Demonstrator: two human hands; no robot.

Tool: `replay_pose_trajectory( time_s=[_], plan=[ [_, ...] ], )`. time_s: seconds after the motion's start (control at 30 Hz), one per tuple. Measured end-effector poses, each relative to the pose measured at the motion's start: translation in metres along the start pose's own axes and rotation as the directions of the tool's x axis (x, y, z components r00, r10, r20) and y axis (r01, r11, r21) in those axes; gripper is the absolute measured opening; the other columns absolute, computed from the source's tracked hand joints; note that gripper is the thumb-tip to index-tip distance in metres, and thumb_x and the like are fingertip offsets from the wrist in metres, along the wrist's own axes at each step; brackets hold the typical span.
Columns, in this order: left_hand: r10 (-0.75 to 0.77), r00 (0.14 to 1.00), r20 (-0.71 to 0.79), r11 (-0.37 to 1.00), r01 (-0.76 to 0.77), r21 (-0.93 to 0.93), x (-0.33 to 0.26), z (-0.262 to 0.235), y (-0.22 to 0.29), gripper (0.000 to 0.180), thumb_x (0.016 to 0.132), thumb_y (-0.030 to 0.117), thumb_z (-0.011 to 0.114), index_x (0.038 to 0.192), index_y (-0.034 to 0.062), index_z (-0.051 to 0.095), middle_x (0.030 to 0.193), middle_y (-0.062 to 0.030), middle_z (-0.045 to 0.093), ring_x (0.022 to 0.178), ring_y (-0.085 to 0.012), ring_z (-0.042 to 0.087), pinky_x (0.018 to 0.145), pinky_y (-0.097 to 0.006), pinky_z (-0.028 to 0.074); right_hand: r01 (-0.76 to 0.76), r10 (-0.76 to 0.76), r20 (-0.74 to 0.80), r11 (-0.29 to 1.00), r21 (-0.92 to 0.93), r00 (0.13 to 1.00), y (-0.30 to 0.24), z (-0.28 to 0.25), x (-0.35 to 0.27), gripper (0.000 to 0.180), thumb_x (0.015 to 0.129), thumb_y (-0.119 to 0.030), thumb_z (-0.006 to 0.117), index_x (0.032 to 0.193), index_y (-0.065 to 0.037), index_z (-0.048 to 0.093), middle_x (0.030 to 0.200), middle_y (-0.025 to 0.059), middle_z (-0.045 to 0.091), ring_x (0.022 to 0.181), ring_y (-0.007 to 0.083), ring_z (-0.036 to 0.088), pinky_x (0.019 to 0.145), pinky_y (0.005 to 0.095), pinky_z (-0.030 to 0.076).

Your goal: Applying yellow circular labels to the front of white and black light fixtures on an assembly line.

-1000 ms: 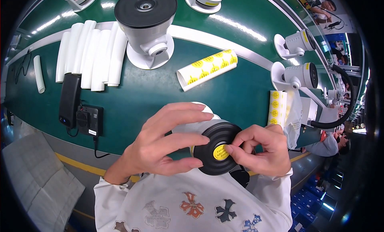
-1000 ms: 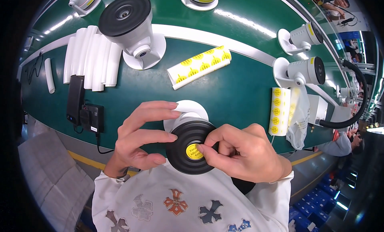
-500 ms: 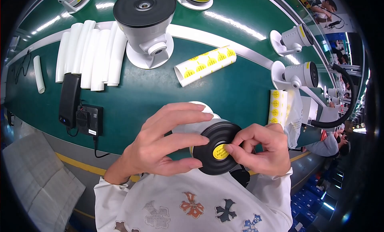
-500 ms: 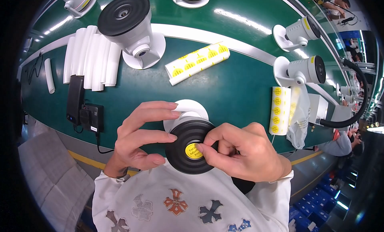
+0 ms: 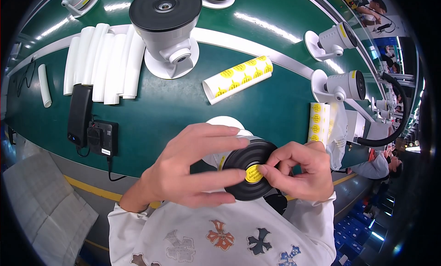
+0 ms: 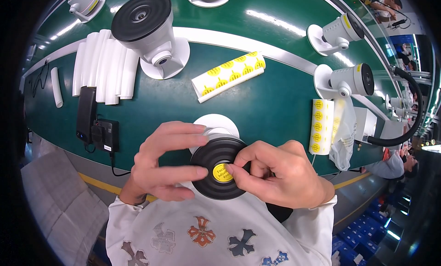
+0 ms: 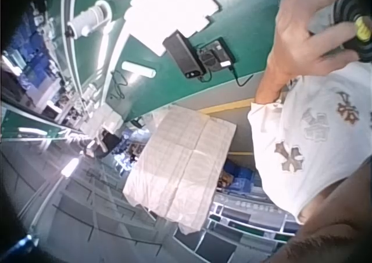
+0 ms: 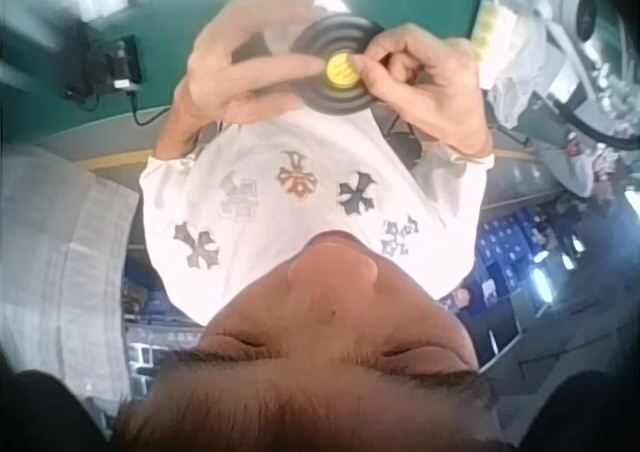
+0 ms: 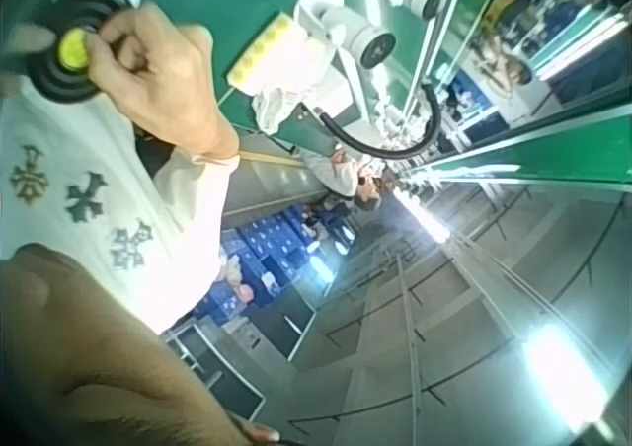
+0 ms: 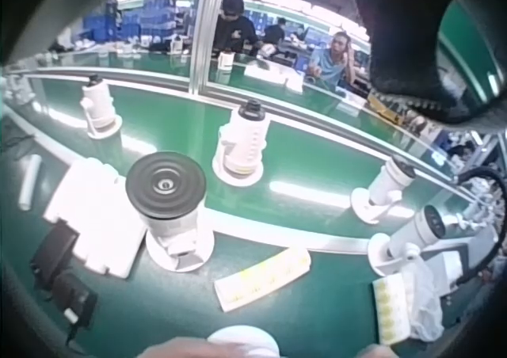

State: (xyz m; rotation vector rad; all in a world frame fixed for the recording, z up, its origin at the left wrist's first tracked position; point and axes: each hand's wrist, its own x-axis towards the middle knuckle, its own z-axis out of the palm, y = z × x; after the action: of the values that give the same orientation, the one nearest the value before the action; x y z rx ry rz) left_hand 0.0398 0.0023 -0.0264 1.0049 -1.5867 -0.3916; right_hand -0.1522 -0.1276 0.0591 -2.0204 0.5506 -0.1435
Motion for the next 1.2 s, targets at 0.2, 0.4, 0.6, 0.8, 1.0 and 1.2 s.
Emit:
replay_pose_trajectory(
  time_s=[0.2,0.4,0.6,0.8,1.0,1.2],
  plan=[
    [0.044,0.997,0.067,0.993,-0.051,0.107,0.002,0.005,0.011,0.030,0.078,0.044,0.072,0.095,0.0188,0.074,0.120,-0.0135,0.060,0.107,-0.0375,0.059,0.082,-0.048,0.049,-0.001,0.001,0.002,1.000,0.011,1.000,-0.002,0.000,0.001,0.012,0.078,0.001,0.073,0.079,0.000,0.061,0.043,0.0007,0.046,0.035,0.0077,0.044,0.036,0.0244,0.031],
    [0.018,0.989,0.150,0.950,-0.064,0.305,0.003,0.004,0.015,0.031,0.077,0.045,0.071,0.098,0.0213,0.073,0.121,-0.0057,0.060,0.109,-0.0349,0.058,0.088,-0.050,0.046,0.011,-0.014,-0.031,0.997,-0.076,0.999,-0.002,0.000,-0.003,0.014,0.076,0.001,0.075,0.081,0.001,0.062,0.044,-0.0002,0.049,0.038,0.0058,0.047,0.039,0.0213,0.031],
    [0.072,0.978,0.198,0.916,-0.143,0.375,-0.003,0.008,0.012,0.026,0.081,0.043,0.065,0.100,0.0270,0.072,0.126,-0.0035,0.057,0.111,-0.0347,0.057,0.090,-0.052,0.045,-0.093,0.085,-0.102,0.993,-0.070,0.991,0.011,0.001,-0.004,0.044,0.079,-0.001,0.074,0.115,0.002,0.051,0.047,-0.0029,0.041,0.041,0.0037,0.036,0.043,0.0211,0.026],
    [0.017,0.976,0.217,0.876,-0.119,0.467,0.016,0.007,0.008,0.037,0.081,0.057,0.055,0.107,0.0349,0.068,0.126,-0.0041,0.055,0.116,-0.0381,0.053,0.096,-0.060,0.038,-0.074,0.124,-0.075,0.877,0.476,0.989,0.039,0.017,-0.007,0.050,0.086,0.000,0.066,0.130,0.003,0.044,0.056,-0.0068,0.039,0.055,0.0008,0.036,0.054,0.0189,0.030],
    [0.069,0.995,0.074,0.870,-0.096,0.484,-0.002,0.012,0.005,0.044,0.080,0.063,0.057,0.102,0.0278,0.072,0.123,-0.0016,0.058,0.109,-0.0355,0.056,0.096,-0.060,0.036,-0.073,0.112,-0.054,0.875,0.478,0.992,0.040,0.019,-0.007,0.049,0.087,0.000,0.064,0.131,0.003,0.043,0.056,-0.0066,0.039,0.055,0.0008,0.036,0.055,0.0180,0.030],
    [0.206,0.958,0.198,0.785,-0.283,0.551,-0.007,0.014,0.010,0.039,0.086,0.059,0.054,0.100,0.0273,0.072,0.110,0.0096,0.064,0.102,-0.0207,0.056,0.101,-0.054,0.031,-0.062,0.097,-0.041,0.853,0.518,0.994,0.043,0.019,-0.011,0.046,0.087,0.001,0.064,0.129,0.003,0.046,0.056,-0.0065,0.040,0.055,0.0004,0.036,0.055,0.0176,0.029]
  ],
)
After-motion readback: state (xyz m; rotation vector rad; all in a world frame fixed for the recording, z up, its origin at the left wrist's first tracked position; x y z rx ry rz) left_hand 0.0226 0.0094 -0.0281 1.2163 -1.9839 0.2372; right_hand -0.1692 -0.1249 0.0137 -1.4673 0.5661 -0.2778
